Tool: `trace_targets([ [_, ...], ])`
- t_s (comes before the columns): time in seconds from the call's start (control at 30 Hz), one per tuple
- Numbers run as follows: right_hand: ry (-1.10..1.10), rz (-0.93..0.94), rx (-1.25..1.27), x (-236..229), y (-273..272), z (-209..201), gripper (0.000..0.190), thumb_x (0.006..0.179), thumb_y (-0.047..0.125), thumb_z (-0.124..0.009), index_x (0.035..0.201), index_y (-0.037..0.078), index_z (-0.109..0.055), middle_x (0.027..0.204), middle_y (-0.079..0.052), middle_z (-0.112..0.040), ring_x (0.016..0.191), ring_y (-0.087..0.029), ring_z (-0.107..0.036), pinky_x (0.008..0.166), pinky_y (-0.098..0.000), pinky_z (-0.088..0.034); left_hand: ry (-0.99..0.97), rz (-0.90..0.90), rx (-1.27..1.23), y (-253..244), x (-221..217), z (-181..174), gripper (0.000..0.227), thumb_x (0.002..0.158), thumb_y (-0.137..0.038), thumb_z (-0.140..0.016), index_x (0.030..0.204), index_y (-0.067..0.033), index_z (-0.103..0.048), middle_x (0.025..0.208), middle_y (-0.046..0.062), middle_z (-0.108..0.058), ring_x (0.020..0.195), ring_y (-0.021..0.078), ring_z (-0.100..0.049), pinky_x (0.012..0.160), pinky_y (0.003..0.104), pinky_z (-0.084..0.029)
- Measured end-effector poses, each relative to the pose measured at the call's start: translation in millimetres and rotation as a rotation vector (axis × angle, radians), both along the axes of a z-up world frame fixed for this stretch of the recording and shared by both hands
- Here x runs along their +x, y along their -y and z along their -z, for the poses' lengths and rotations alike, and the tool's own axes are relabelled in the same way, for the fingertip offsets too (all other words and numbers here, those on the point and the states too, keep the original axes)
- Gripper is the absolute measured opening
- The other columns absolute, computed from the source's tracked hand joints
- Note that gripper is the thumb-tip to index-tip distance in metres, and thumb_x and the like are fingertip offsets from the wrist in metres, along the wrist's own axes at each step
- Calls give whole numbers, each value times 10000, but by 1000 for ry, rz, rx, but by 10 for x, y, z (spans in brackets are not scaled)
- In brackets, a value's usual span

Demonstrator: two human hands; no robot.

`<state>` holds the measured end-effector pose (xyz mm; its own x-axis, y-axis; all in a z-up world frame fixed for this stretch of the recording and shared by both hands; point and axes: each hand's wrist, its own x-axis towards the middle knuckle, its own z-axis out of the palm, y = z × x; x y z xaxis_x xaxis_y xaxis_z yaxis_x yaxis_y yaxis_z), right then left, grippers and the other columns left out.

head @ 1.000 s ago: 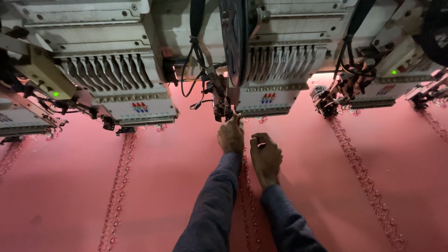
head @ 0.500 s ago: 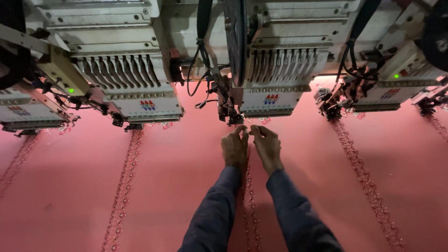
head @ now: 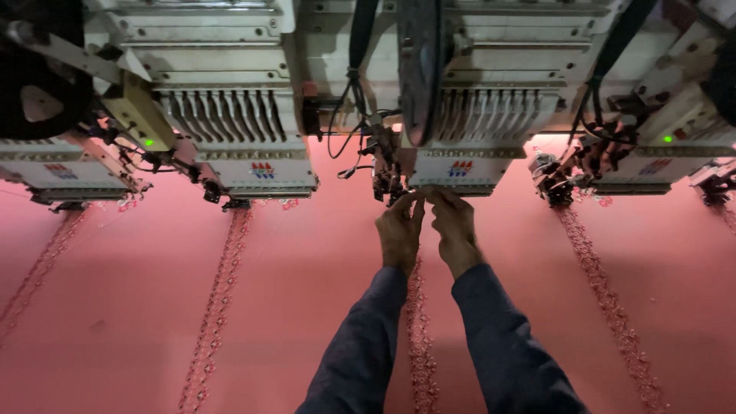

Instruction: Monitoring and maintaining a multi-head embroidery machine by clearing thread snags and inspecting fabric

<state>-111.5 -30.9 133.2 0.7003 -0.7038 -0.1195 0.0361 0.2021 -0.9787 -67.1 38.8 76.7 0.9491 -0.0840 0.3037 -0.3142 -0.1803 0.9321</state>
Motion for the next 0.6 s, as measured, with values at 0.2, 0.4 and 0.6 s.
trace_targets([
  [0.2, 35, 142, -132, 101, -203, 380, 245, 983, 276, -681, 1105, 80, -762, 853, -124, -577, 658, -106, -440, 483, -217, -390, -14, -59, 135, -574, 250, 404, 189, 938, -249, -661, 1086, -243, -778, 593, 219, -609, 636, 437, -668, 697, 631, -498],
  [0.4, 136, 215, -261, 117, -900, 542, 180, 960, 232, -759, 1121, 162, -799, 911, -103, -736, 809, -151, -605, 761, -304, -530, -18, -117, 122, -1248, 475, 545, 162, 995, -388, -661, 1050, -293, -780, 528, 61, -584, 529, 236, -655, 572, 429, -568],
  [0.6, 62, 143, -357, 318, -1881, 558, 144, 923, 196, -794, 1063, 184, -825, 832, -18, -739, 725, -60, -559, 672, -248, -486, 22, -269, 147, -2280, 874, 687, 120, 957, -313, -693, 1037, -263, -767, 801, 23, -771, 635, 330, -698, 603, 481, -601],
])
